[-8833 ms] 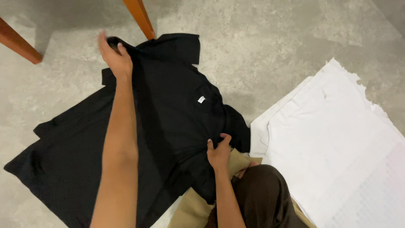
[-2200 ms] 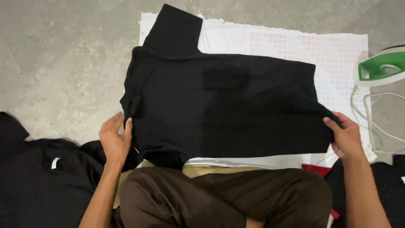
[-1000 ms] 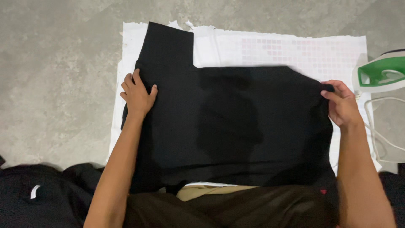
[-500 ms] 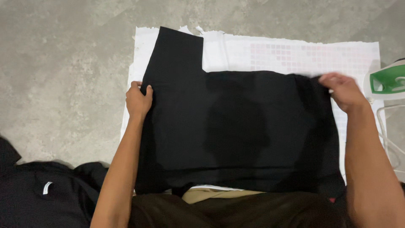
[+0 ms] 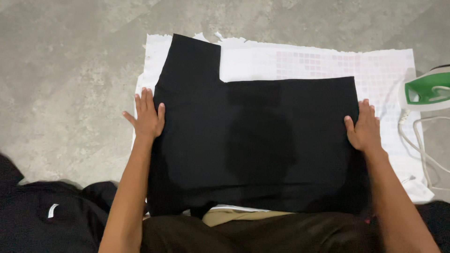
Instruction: The person irons a black t-shirt on a white cloth laid on the floor. They use a green and white iron to smooth the fabric, adjusting the shirt's position and sleeves as needed.
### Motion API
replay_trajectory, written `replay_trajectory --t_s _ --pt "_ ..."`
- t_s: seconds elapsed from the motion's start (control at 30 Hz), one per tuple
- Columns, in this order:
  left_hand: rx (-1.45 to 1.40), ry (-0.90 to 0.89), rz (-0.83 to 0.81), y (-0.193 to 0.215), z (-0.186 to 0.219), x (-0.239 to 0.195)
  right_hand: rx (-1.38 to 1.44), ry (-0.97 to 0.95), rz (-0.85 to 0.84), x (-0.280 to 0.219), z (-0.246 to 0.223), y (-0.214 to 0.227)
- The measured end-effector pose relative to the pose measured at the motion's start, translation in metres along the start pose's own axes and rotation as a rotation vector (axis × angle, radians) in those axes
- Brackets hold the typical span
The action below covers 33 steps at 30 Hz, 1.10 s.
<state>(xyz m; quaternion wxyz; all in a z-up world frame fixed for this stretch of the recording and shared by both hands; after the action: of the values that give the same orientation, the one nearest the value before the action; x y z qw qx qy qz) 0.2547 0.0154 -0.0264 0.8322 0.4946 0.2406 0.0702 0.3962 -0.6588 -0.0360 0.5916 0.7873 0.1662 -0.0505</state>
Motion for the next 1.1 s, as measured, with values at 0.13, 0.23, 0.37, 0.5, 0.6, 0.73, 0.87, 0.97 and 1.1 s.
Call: replay_trajectory --t_s 0.13,0.23,0.37,0.5,0.6,0.73,0.87,0.97,1.1 --pt "0.002 0.003 -0.037 0.004 0.011 -0.003 -0.087 0.048 0.143 -0.002 -0.003 -0.005" --pt "-0.043 -0.081 0.123 0.009 0.021 -0.031 0.048 0.015 0.341 -0.034 -0.005 0.002" --pt "-0.065 -0.328 0.037 -0.009 0.001 -0.086 0.056 -0.404 -0.071 -0.088 0.032 -0.005" --pt "0.042 -0.346 -0.234 -0.022 -0.028 -0.126 0.129 -0.324 -0.18 -0.122 0.039 -0.038" --pt "0.195 -0.227 -0.328 -0.024 -0.031 -0.128 0.274 -0.35 -0.151 -0.115 0.07 -0.061" --pt "0.282 -0.234 -0.336 -0.026 -0.036 -0.127 0.919 -0.362 0.167 -0.151 0.068 -0.038" --pt "0.265 -0.28 -0.269 -0.041 -0.052 -0.118 0.542 -0.43 0.003 -0.172 0.062 -0.045" --pt "0.249 -0.577 -0.013 -0.048 -0.06 -0.11 0.397 -0.361 -0.052 -0.182 0.037 -0.044" --pt "0.178 -0.633 0.295 -0.099 -0.135 -0.04 0.415 -0.237 0.035 -0.188 0.027 -0.04"
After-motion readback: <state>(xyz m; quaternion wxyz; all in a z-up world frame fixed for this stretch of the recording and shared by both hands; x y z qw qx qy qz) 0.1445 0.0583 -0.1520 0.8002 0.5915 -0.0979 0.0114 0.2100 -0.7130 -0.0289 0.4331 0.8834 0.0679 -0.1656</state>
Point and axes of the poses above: each hand's wrist, its own x-axis towards the middle knuckle, its own y-axis out of the back of the hand, z = x × y, the point moved 2 cm from there along x, towards the middle knuckle, and after that the axes turned 11 degrees about -z, right-handed, at the moved point
